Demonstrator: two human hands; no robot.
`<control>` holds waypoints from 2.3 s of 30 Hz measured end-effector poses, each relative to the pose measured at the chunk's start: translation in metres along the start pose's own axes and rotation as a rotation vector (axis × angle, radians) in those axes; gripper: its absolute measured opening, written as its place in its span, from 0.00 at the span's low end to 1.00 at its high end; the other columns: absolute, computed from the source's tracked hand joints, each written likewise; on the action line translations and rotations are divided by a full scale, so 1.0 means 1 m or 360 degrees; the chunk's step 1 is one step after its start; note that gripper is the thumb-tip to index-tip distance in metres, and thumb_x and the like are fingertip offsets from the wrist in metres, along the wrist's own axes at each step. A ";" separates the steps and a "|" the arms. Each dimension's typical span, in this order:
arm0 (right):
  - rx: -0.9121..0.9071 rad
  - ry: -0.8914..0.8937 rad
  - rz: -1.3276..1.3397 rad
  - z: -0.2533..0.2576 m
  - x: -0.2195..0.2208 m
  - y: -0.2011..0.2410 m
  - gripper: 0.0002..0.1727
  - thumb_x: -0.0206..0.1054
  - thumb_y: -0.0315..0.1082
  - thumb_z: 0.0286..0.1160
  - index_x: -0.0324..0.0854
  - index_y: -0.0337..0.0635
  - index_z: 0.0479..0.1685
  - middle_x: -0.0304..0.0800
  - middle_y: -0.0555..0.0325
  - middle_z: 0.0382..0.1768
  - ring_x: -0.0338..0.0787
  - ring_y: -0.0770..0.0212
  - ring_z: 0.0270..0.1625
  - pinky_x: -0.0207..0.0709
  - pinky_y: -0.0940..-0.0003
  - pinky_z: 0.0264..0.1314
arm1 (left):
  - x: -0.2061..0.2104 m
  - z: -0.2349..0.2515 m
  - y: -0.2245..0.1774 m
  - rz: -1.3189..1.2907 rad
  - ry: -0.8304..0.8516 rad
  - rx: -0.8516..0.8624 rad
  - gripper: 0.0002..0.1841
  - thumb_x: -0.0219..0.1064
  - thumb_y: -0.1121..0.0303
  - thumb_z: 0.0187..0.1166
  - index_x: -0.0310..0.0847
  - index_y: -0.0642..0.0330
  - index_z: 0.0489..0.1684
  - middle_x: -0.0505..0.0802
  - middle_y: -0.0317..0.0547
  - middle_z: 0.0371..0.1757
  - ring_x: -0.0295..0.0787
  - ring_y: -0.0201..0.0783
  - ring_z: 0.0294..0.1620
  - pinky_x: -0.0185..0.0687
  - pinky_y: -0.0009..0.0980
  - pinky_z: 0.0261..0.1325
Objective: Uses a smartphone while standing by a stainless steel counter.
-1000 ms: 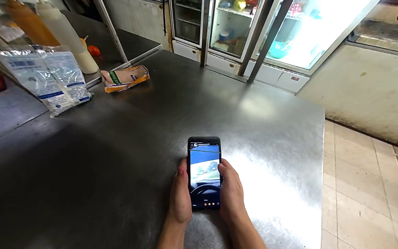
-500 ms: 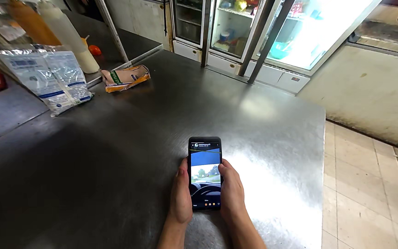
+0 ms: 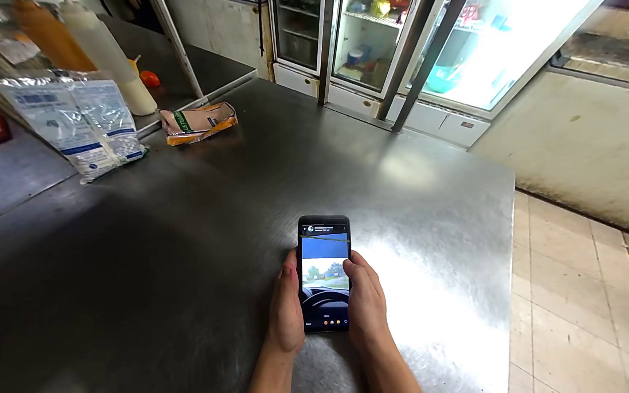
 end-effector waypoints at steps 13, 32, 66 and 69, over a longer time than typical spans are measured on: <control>0.0007 0.0022 0.0032 0.002 -0.001 -0.003 0.21 0.46 0.37 0.82 0.87 0.42 0.51 0.92 0.54 0.40 0.91 0.63 0.46 0.85 0.63 0.50 | 0.001 0.000 -0.001 -0.0054 0.0028 -0.0028 0.58 0.50 0.18 0.65 0.61 0.60 0.85 0.87 0.49 0.69 0.85 0.39 0.69 0.82 0.38 0.71; -0.0028 0.0094 -0.0027 0.003 0.002 -0.004 0.14 0.64 0.35 0.72 0.85 0.39 0.51 0.93 0.53 0.34 0.94 0.61 0.38 0.89 0.65 0.41 | 0.000 0.000 0.000 -0.0034 -0.0006 -0.0048 0.44 0.44 0.31 0.80 0.62 0.60 0.84 0.85 0.49 0.71 0.82 0.38 0.71 0.79 0.37 0.74; 0.0003 0.0005 0.0042 0.000 -0.001 -0.003 0.26 0.40 0.41 0.83 0.88 0.44 0.53 0.93 0.56 0.40 0.92 0.64 0.45 0.86 0.64 0.50 | 0.001 -0.001 -0.002 0.0001 0.0016 -0.0003 0.44 0.42 0.29 0.80 0.64 0.57 0.83 0.87 0.45 0.70 0.82 0.36 0.72 0.77 0.35 0.74; 0.0003 0.0016 0.0059 0.000 -0.001 -0.003 0.26 0.40 0.41 0.84 0.87 0.44 0.54 0.93 0.55 0.40 0.92 0.63 0.45 0.86 0.64 0.49 | 0.001 -0.001 -0.002 -0.0003 0.0015 -0.0012 0.44 0.42 0.29 0.80 0.65 0.57 0.83 0.87 0.45 0.69 0.83 0.36 0.71 0.78 0.36 0.74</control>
Point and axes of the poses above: each hand's wrist, its own z-axis towards the middle knuckle, its own x-axis out of the palm, y = z × x, the point moved 4 cm from there along z, towards the middle knuckle
